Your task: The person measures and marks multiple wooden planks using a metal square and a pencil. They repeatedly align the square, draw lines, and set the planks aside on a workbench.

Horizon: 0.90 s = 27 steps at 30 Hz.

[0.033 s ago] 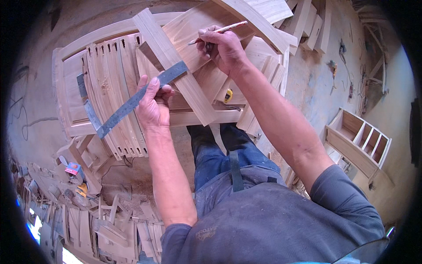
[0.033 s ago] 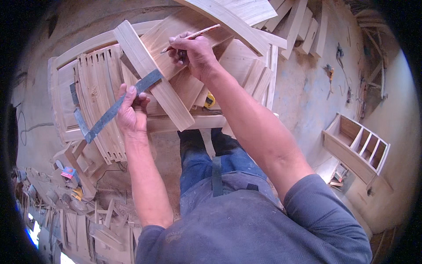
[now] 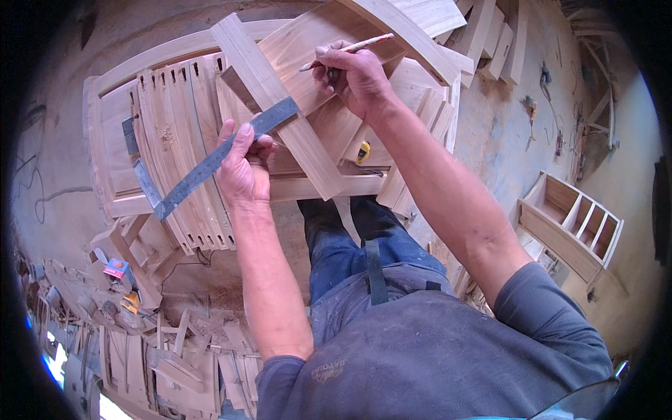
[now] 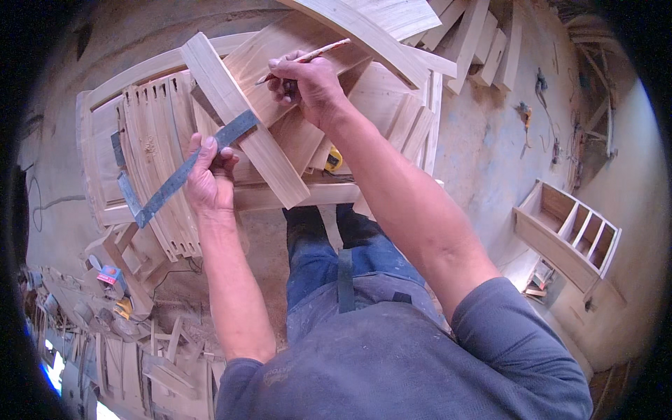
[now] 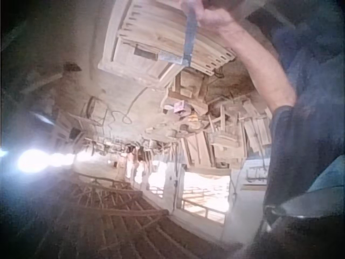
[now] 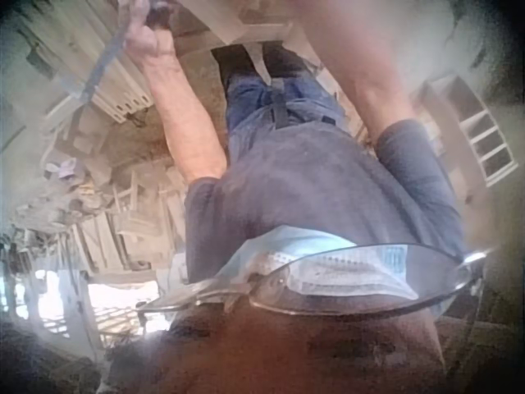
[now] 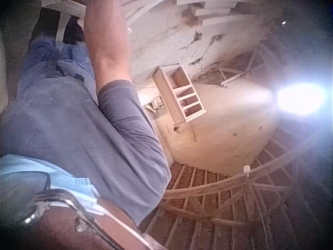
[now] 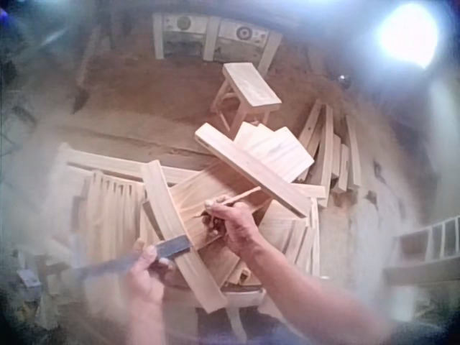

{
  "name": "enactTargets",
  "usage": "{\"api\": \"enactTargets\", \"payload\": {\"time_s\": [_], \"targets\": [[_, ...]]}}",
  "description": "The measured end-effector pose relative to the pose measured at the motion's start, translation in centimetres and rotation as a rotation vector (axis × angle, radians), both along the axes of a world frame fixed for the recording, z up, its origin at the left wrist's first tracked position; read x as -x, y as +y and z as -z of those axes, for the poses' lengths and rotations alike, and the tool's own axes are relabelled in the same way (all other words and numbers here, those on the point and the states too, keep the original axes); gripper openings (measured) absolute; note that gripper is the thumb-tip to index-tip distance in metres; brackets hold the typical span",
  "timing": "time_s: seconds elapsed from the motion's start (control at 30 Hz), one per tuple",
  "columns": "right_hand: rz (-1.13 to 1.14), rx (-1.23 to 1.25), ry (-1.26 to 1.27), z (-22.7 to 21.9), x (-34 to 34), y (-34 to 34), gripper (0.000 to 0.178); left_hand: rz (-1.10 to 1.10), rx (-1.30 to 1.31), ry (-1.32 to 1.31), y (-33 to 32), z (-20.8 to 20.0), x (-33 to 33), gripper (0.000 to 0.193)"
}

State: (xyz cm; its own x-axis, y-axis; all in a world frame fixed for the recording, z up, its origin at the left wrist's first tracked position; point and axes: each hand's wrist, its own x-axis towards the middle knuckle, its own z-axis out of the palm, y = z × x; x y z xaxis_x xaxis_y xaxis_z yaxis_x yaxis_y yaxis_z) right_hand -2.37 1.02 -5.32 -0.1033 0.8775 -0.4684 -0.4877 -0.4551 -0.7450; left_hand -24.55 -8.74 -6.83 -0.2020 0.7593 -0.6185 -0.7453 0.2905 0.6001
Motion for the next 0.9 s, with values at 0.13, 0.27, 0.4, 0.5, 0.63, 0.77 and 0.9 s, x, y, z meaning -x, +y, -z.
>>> {"api": "enactTargets", "payload": {"time_s": [0.13, 0.27, 0.4, 0.5, 0.63, 0.77, 0.9], "targets": [[-0.001, -0.002, -0.008, 0.1, -0.1, -0.1, 0.018, -0.009, -0.005, -0.001, -0.1, 0.3, -0.1, 0.038], [-0.024, -0.005, -0.060, 0.0, 0.1, -0.1, 0.020, -0.020, -0.003, 0.005, -0.2, 0.1, -0.2, 0.040], [-0.036, -0.006, -0.116, 0.1, 0.3, -0.2, 0.022, -0.020, 0.016, 0.027, -0.2, 0.2, -0.3, 0.044], [-0.042, -0.013, -0.127, 0.2, 0.3, -0.3, 0.023, -0.015, 0.005, 0.016, -0.2, 0.3, -0.3, 0.046], [-0.060, -0.013, -0.131, 0.0, 0.3, -0.3, 0.023, -0.042, -0.019, 0.013, 0.0, 0.5, -0.3, 0.060], [-0.093, -0.042, -0.172, -0.1, 0.6, -0.4, 0.020, -0.035, -0.020, 0.046, 0.0, 0.5, -0.3, 0.059], [-0.134, -0.048, -0.265, -0.8, 1.1, -0.4, 0.018, -0.030, 0.000, 0.059, -0.1, 0.5, -0.4, 0.045]]}}
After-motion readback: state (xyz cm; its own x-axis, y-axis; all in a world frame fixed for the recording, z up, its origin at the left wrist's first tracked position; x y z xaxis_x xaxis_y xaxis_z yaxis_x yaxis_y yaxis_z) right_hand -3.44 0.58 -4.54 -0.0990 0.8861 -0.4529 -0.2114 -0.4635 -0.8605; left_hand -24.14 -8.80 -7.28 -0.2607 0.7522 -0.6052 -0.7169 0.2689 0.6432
